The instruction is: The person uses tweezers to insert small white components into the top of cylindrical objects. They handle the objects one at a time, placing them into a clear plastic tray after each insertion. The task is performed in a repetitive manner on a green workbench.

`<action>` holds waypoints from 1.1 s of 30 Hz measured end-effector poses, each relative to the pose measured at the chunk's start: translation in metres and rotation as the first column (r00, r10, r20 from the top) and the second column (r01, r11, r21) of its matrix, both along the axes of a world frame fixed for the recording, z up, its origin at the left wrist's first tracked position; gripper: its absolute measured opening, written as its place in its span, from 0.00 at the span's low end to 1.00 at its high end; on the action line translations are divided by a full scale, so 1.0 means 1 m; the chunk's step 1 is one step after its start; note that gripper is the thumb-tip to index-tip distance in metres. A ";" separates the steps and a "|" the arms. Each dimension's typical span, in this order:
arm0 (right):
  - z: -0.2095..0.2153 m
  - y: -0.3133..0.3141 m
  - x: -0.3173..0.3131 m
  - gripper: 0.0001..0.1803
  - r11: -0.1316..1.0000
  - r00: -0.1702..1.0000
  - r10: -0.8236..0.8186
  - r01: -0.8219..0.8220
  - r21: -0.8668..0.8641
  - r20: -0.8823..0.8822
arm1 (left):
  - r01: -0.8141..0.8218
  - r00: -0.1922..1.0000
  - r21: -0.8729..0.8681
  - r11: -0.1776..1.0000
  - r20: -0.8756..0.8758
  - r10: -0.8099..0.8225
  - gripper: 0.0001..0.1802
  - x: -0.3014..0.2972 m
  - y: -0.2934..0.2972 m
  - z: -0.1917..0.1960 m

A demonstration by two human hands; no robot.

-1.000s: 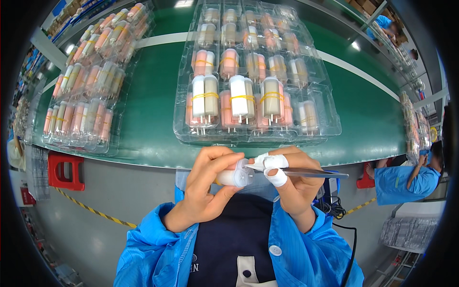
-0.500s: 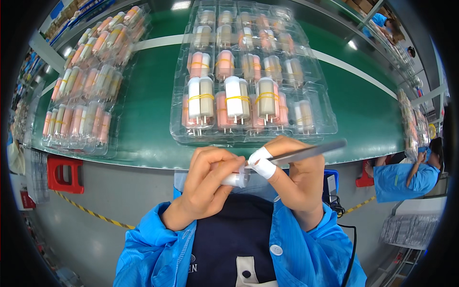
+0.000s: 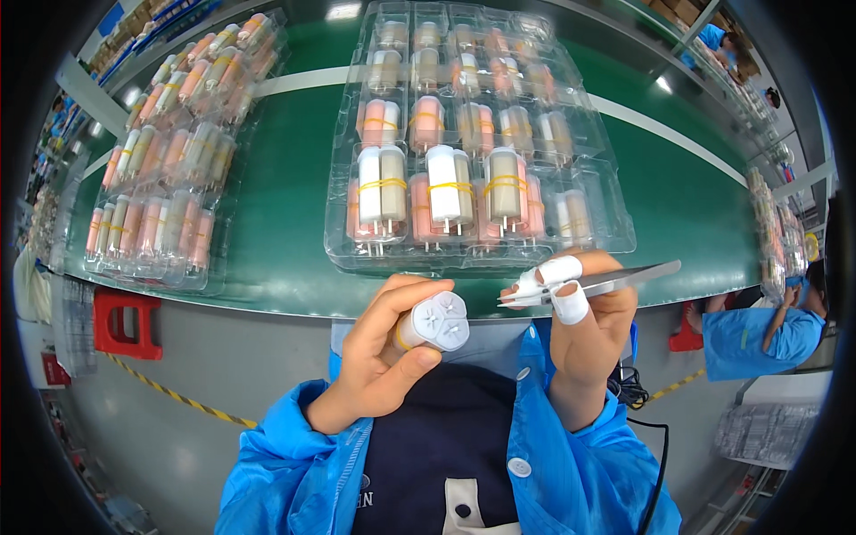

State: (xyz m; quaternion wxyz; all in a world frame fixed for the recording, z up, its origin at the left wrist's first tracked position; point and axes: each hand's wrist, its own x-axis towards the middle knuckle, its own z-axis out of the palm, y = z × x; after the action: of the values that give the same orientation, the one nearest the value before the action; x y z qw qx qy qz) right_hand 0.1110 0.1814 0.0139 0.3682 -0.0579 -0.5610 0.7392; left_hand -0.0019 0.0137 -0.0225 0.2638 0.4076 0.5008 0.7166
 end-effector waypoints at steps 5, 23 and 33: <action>-0.001 -0.004 0.001 0.07 0.998 0.997 -0.062 0.063 0.009 -0.043 | 0.116 0.969 0.029 0.993 0.216 -0.120 0.30 0.003 0.000 0.004; -0.008 -0.004 0.007 0.08 0.998 0.996 -0.044 0.048 0.042 -0.077 | 0.140 0.935 0.043 0.989 0.323 -0.147 0.32 0.005 -0.001 0.007; -0.009 -0.003 0.013 0.11 0.997 0.992 -0.059 0.064 0.047 -0.108 | -0.018 0.999 0.045 0.999 0.038 0.016 0.28 0.003 0.004 -0.003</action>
State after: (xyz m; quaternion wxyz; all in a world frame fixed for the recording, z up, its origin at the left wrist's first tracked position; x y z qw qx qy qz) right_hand 0.1235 0.1789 0.0046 0.4215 -0.0264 -0.5569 0.7152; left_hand 0.0011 0.0179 -0.0252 0.2579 0.3956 0.4826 0.7376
